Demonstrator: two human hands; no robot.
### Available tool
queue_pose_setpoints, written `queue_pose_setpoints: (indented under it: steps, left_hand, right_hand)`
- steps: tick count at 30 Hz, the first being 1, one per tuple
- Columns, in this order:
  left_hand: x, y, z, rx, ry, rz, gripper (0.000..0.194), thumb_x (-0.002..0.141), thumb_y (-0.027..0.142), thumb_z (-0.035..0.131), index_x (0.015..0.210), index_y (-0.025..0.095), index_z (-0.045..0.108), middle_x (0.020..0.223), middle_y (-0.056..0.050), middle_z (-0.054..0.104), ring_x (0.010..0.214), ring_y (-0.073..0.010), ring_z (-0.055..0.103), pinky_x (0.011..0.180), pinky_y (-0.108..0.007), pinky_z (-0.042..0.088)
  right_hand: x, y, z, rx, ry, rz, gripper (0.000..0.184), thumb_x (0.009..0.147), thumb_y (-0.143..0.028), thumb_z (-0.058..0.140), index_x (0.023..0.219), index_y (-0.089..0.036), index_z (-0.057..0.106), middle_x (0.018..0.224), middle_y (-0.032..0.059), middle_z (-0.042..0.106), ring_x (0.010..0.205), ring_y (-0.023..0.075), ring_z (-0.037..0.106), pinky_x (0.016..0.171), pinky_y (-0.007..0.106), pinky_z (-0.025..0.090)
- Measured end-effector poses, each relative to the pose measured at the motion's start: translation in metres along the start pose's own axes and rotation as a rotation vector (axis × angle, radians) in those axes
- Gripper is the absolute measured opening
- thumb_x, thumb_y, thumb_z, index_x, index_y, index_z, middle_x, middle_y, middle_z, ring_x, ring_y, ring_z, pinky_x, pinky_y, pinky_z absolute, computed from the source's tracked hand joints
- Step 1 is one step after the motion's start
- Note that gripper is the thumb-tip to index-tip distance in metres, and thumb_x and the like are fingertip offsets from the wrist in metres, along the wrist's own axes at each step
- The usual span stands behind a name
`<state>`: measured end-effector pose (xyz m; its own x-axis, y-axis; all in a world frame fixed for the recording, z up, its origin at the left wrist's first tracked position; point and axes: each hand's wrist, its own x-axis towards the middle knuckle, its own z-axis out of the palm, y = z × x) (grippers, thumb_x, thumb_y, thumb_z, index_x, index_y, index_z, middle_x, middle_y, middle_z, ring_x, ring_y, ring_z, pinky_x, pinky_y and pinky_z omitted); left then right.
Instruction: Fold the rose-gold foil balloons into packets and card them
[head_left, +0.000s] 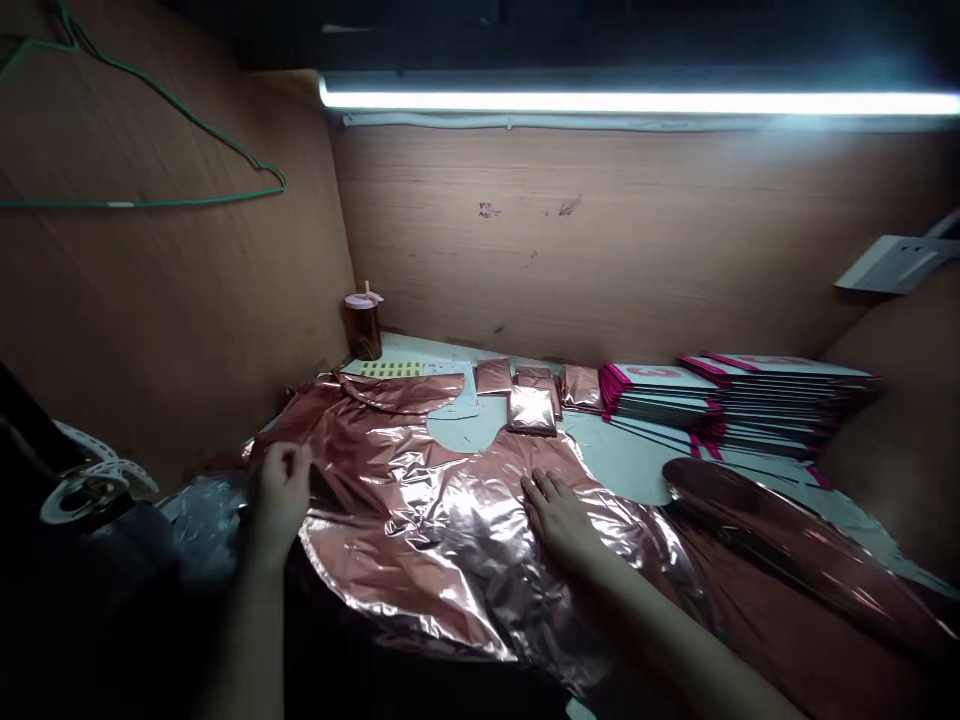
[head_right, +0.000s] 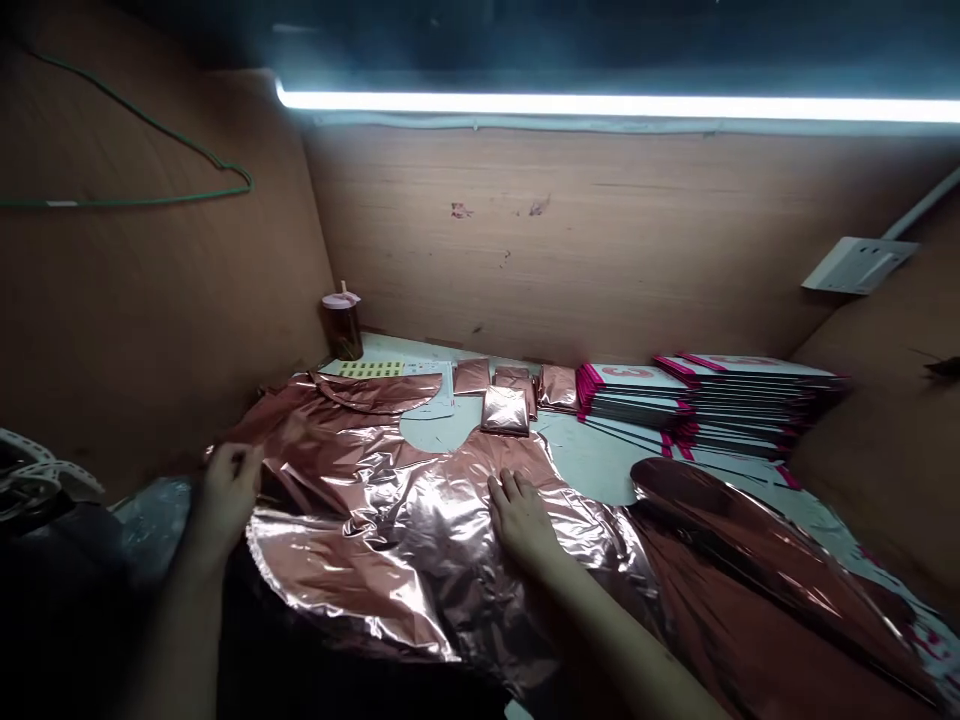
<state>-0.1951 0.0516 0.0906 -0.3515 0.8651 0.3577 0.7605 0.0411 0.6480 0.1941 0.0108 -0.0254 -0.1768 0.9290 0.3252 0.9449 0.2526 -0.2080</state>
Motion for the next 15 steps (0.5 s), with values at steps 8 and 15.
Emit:
queue_pose_setpoints:
  steps: [8,15]
  left_hand:
    - [-0.113,0.125,0.071,0.128,-0.787,1.008,0.037,0.089,0.013,0.045,0.123,0.021,0.058,0.123,-0.011,0.064,0.104,-0.027,0.059,0.098,-0.046,0.041]
    - [-0.138,0.107,0.064,0.26,-0.9,0.877,0.046,0.083,0.035,0.063,0.126,0.021,0.054,0.138,-0.012,0.051,0.113,-0.0321,0.054,0.096,-0.048,0.043]
  right_hand:
    - [0.039,-0.029,-0.063,0.384,0.075,0.051,0.055,0.098,-0.045,0.045,0.143,-0.016,0.038,0.126,0.0156,0.062,0.095,0.019,0.068,0.074,0.031,0.056]
    - [0.037,-0.058,-0.075,0.252,0.107,0.139,0.022,0.092,-0.029,0.052,0.076,-0.018,0.061,0.084,0.0088,0.067,0.075,0.0197,0.061,0.067,0.03,0.045]
